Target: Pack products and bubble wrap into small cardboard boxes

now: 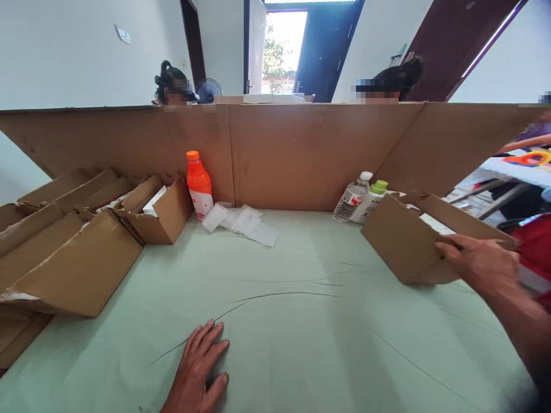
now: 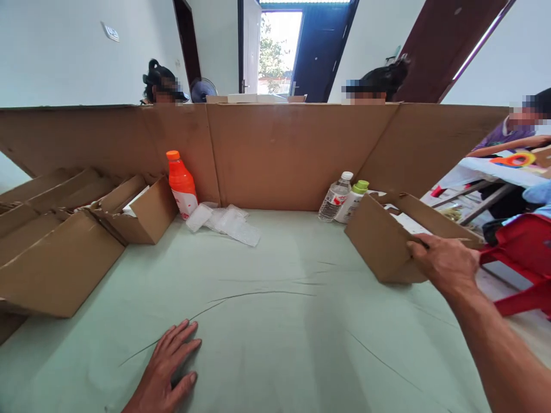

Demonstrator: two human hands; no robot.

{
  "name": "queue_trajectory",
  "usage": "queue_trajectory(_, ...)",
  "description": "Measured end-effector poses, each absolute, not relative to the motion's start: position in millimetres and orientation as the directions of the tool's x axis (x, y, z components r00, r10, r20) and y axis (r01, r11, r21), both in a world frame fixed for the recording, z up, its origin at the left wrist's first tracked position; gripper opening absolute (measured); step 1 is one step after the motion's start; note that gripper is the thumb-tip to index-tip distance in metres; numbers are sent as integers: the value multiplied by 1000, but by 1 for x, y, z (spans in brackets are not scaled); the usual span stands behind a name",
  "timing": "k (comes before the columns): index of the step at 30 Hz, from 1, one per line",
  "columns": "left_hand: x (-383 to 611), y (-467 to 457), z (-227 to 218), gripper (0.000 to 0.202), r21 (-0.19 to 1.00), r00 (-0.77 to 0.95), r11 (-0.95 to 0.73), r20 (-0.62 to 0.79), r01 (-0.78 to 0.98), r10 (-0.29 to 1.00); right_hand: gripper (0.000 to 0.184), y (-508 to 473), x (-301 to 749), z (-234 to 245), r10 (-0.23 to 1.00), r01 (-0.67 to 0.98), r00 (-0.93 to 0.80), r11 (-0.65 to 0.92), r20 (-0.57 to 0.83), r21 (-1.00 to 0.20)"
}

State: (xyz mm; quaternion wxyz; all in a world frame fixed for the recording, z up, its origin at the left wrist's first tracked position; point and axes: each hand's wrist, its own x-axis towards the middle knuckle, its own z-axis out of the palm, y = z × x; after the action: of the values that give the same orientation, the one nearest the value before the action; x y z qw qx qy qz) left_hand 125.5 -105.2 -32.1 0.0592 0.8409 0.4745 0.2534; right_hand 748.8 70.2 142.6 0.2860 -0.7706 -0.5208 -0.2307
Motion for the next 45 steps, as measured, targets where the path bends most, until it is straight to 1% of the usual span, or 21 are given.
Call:
queue_trajectory(2,126,-99,-28,42,419,383,-501,337,757,860,46,42,720,139,752,935,349,-241,560,-260)
queue_trajectory(3,126,-96,-26,40,463,353,-472,323,750,878,41,24,703,138,782,949,286,-150,553,-278)
queue_trajectory(5,126,-91,-22,41,551,290,-411,296,726,910,35,-14,662,138,808,962,105,67,580,-266)
queue_trajectory(7,126,-88,-15,44,624,241,-362,273,693,931,28,-49,618,143,788,941,-77,261,611,-218)
queue_trajectory(9,129,-87,-7,50,678,199,-331,268,656,943,16,-75,576,151,743,877,-271,453,612,-162)
queue_trajectory(11,132,-90,2,58,719,156,-310,275,622,949,16,-93,540,159,697,782,-435,606,570,-144)
queue_trajectory(13,134,-95,11,67,756,121,-283,264,590,957,20,-104,514,165,675,713,-516,680,527,-174)
queue_trajectory(14,134,-98,15,70,775,107,-265,250,574,962,22,-108,506,166,683,699,-517,685,516,-206)
queue_trajectory(16,131,-102,22,72,811,91,-227,212,539,973,33,-115,499,163,726,688,-452,653,518,-316)
queue_trajectory(18,126,-105,27,69,842,77,-181,165,508,983,39,-120,500,152,803,687,-270,547,531,-478)
queue_trajectory(20,120,-107,28,67,863,47,-120,112,491,993,35,-122,504,132,875,652,-37,387,482,-653)
queue_trajectory(22,116,-108,27,70,874,15,-71,72,482,997,31,-123,503,105,936,575,109,216,335,-789)
queue_trajectory(23,115,-108,26,71,878,15,-61,61,474,998,33,-123,501,91,961,528,125,146,247,-837)
queue_trajectory(25,115,-108,24,70,891,49,-67,50,449,998,42,-123,490,63,993,438,76,45,87,-898)
queue_trajectory(27,118,-108,21,68,907,91,-81,47,414,995,51,-123,475,40,999,377,51,-15,4,-926)
queue_trajectory(29,119,-106,17,67,919,92,-85,53,385,994,57,-122,460,27,996,333,91,-47,-18,-942)
queue_trajectory(31,118,-100,14,69,930,66,-81,62,358,996,61,-116,448,23,991,308,131,-70,-30,-949)
queue_trajectory(33,115,-86,13,69,939,49,-80,68,335,997,64,-104,439,28,993,300,110,-82,-51,-950)
queue_trajectory(36,109,-55,17,63,938,34,-96,90,333,995,63,-79,426,38,996,297,48,-87,-77,-951)
queue_trajectory(41,104,-14,17,42,953,-58,-55,75,298,995,60,-35,415,40,996,336,22,-85,-83,-938)
queue_trajectory(45,105,-13,-7,43,953,-113,-84,122,290,986,55,0,429,44,995,366,-81,-20,-53,-930)
